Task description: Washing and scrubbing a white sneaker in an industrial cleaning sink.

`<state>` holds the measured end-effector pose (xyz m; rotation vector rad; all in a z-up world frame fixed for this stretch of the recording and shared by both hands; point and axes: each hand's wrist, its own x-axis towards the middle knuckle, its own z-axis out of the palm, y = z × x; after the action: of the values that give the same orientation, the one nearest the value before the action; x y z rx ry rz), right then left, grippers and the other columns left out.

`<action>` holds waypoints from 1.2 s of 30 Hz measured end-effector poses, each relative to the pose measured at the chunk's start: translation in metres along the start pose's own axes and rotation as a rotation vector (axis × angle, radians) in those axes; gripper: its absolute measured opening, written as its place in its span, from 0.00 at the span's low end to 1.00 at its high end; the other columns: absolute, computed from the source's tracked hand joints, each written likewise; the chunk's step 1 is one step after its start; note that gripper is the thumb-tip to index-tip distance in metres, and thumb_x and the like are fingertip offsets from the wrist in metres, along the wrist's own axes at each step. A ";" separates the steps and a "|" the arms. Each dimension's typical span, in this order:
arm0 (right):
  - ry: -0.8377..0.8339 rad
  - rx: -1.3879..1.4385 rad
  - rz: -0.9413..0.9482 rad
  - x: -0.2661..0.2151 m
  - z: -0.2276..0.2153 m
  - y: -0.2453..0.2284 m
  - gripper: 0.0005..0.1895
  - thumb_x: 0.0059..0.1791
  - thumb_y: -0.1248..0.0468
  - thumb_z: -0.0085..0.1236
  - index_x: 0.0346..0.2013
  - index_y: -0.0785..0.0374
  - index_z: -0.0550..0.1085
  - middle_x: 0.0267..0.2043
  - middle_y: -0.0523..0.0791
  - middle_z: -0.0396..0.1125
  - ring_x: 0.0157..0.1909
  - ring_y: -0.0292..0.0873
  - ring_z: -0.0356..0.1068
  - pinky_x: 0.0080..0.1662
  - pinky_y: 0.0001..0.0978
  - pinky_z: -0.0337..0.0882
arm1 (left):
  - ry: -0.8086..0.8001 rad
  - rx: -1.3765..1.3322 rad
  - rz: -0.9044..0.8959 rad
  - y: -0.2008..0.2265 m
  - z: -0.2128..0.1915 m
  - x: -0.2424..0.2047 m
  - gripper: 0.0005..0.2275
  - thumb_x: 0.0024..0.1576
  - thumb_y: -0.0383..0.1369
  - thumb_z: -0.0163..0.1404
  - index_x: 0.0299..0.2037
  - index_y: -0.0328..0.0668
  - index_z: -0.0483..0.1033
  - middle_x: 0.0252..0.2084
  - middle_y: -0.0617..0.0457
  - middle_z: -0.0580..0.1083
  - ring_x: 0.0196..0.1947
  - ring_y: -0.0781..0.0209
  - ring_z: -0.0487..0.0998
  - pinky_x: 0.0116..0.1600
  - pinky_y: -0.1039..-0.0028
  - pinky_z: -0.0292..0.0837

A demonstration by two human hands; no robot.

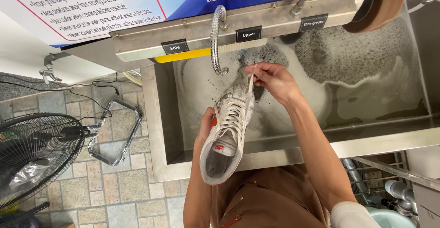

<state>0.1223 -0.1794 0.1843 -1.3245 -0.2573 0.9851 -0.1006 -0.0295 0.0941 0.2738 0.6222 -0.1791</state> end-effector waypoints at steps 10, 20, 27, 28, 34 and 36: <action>0.000 0.216 0.099 0.060 0.013 0.041 0.12 0.55 0.67 0.54 0.50 0.72 0.77 0.41 0.45 0.73 0.43 0.38 0.72 0.49 0.30 0.75 | -0.126 -0.085 0.075 0.023 0.045 0.004 0.24 0.52 0.40 0.41 0.54 0.29 0.73 0.45 0.36 0.78 0.40 0.44 0.81 0.46 0.56 0.81; 0.095 0.865 0.314 0.133 0.005 0.086 0.09 0.56 0.69 0.48 0.47 0.72 0.73 0.41 0.52 0.73 0.38 0.45 0.77 0.43 0.38 0.81 | -0.079 -0.119 0.263 0.047 -0.054 0.106 0.16 0.59 0.36 0.44 0.49 0.31 0.75 0.44 0.42 0.78 0.40 0.52 0.80 0.51 0.64 0.78; 0.138 1.084 0.187 0.184 -0.022 0.158 0.07 0.56 0.77 0.44 0.47 0.75 0.70 0.36 0.53 0.73 0.33 0.45 0.78 0.37 0.35 0.84 | -0.095 -0.107 0.361 0.060 -0.058 0.133 0.14 0.62 0.36 0.44 0.46 0.31 0.76 0.41 0.45 0.78 0.38 0.57 0.79 0.49 0.69 0.76; 0.142 1.083 0.189 0.182 -0.019 0.153 0.07 0.56 0.77 0.44 0.47 0.75 0.70 0.36 0.53 0.73 0.33 0.45 0.78 0.37 0.35 0.84 | -0.093 -0.110 0.358 0.061 -0.054 0.133 0.14 0.62 0.36 0.44 0.46 0.31 0.76 0.41 0.45 0.78 0.38 0.57 0.79 0.49 0.69 0.76; 0.424 1.062 0.275 0.164 0.001 0.113 0.06 0.56 0.73 0.43 0.44 0.76 0.67 0.33 0.58 0.70 0.26 0.49 0.77 0.31 0.35 0.82 | -0.091 -0.094 0.371 0.067 -0.026 0.131 0.15 0.63 0.38 0.42 0.47 0.32 0.76 0.39 0.46 0.78 0.35 0.59 0.78 0.46 0.70 0.76; 0.394 1.065 0.282 0.174 -0.005 0.123 0.04 0.55 0.76 0.40 0.42 0.77 0.64 0.31 0.57 0.68 0.24 0.50 0.76 0.29 0.37 0.82 | -0.101 -0.084 0.382 0.069 -0.026 0.133 0.16 0.65 0.39 0.42 0.46 0.32 0.76 0.38 0.46 0.78 0.34 0.59 0.78 0.44 0.70 0.77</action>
<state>0.1731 -0.0662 0.0110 -0.5311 0.6980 0.8570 0.0090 0.0329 0.0084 0.2958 0.4661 0.1996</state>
